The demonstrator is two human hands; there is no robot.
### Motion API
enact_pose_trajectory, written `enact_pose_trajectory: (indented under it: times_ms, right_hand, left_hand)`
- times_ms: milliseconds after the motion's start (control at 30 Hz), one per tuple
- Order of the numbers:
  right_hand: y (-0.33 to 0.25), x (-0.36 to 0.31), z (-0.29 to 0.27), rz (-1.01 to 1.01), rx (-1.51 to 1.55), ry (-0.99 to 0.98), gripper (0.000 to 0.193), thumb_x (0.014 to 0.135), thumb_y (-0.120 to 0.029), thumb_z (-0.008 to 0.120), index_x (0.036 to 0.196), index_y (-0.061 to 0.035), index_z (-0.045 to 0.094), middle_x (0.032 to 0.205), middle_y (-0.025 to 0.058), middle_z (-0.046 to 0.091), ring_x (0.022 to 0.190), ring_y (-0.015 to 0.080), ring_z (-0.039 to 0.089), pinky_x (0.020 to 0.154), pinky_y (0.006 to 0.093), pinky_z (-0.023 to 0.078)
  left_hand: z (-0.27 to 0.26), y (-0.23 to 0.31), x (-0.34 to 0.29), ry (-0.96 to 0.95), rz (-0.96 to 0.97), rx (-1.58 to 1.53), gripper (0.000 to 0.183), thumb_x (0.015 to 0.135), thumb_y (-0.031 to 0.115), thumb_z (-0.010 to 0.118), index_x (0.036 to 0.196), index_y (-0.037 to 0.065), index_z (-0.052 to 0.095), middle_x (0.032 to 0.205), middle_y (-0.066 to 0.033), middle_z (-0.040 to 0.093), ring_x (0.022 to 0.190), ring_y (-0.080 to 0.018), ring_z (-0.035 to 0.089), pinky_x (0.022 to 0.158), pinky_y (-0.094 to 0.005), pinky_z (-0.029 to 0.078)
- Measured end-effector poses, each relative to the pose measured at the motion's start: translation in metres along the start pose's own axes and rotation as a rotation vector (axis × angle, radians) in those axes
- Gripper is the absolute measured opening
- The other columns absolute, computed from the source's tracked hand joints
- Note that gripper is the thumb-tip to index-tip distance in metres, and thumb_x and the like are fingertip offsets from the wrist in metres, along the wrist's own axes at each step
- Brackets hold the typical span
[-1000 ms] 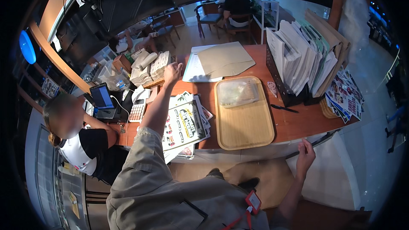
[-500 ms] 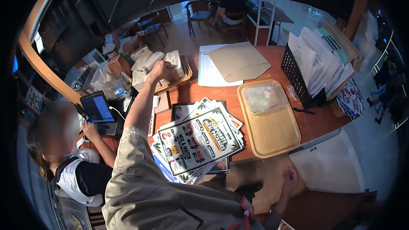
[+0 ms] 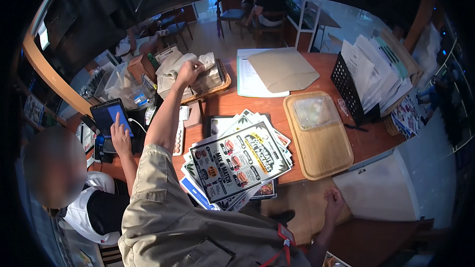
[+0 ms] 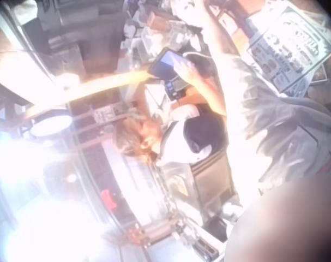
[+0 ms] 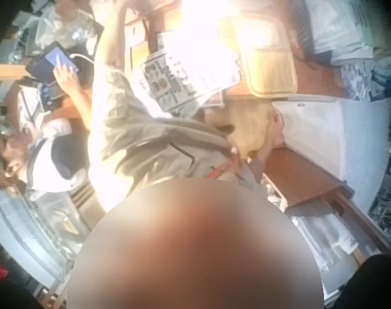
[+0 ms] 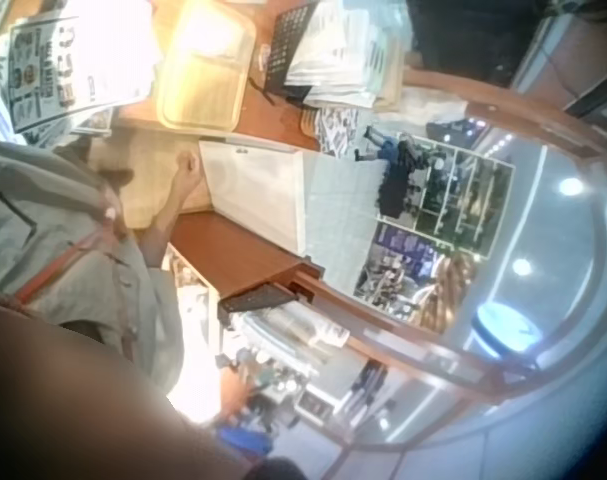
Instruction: The person assembles a food item by layering lettuce, cucumber, and other ingredients onto a flatbread, then adds sauce and transfers the contents into a plastic container. They seal the container, place it in a paper bag, and prepare a drink by pouring a red liquid into a cup with ice.
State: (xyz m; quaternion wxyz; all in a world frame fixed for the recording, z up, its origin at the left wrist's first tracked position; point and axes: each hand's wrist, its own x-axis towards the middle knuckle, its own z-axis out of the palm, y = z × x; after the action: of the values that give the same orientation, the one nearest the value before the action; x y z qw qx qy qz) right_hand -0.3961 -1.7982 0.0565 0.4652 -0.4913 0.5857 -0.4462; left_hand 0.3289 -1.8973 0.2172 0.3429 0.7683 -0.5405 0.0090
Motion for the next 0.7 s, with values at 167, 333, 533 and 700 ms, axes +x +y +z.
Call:
enact_pose_trajectory:
  times_ms: [167, 333, 533, 700]
  right_hand:
    - [-0.004, 0.000, 0.004, -0.007, 0.006, -0.008, 0.021, 0.096, -0.002, 0.059, 0.115, 0.0046, 0.065, 0.094, 0.0085, 0.069, 0.081, 0.0136, 0.066, 0.076, 0.0271, 0.056]
    - [-0.065, 0.002, 0.040, -0.202, -0.089, 0.027, 0.028, 0.094, -0.001, 0.060, 0.121, 0.0046, 0.064, 0.098, 0.0098, 0.068, 0.089, 0.0155, 0.066, 0.084, 0.0299, 0.055]
    - [-0.203, -0.005, 0.145, -0.911, -0.089, -0.060, 0.070, 0.087, -0.002, 0.069, 0.150, -0.0005, 0.036, 0.128, 0.0126, 0.060, 0.112, 0.0197, 0.058, 0.100, 0.0379, 0.046]
    - [-0.232, -0.014, 0.182, -0.556, -0.045, -0.491, 0.056, 0.089, -0.003, 0.069, 0.139, 0.0041, 0.044, 0.129, 0.0138, 0.060, 0.115, 0.0196, 0.058, 0.100, 0.0349, 0.046]
  left_hand:
    - [-0.017, 0.011, 0.016, 0.507, 0.170, 0.008, 0.015, 0.096, 0.017, 0.061, 0.099, 0.003, 0.063, 0.085, -0.0213, 0.069, 0.076, -0.0426, 0.066, 0.072, -0.0514, 0.051]
    - [-0.077, 0.098, 0.014, 0.425, 0.379, 0.096, 0.010, 0.093, 0.012, 0.064, 0.101, 0.006, 0.061, 0.090, -0.0185, 0.070, 0.085, -0.0397, 0.069, 0.069, -0.0474, 0.054]
    - [-0.077, 0.281, -0.104, -0.337, 1.008, -0.047, 0.018, 0.095, 0.024, 0.061, 0.096, 0.006, 0.066, 0.078, -0.0138, 0.069, 0.078, -0.0346, 0.070, 0.069, -0.0469, 0.054]
    - [-0.070, 0.298, -0.161, -0.349, 1.120, -0.333, 0.028, 0.093, 0.033, 0.064, 0.102, 0.006, 0.067, 0.083, -0.0110, 0.068, 0.081, -0.0338, 0.066, 0.075, -0.0443, 0.052]
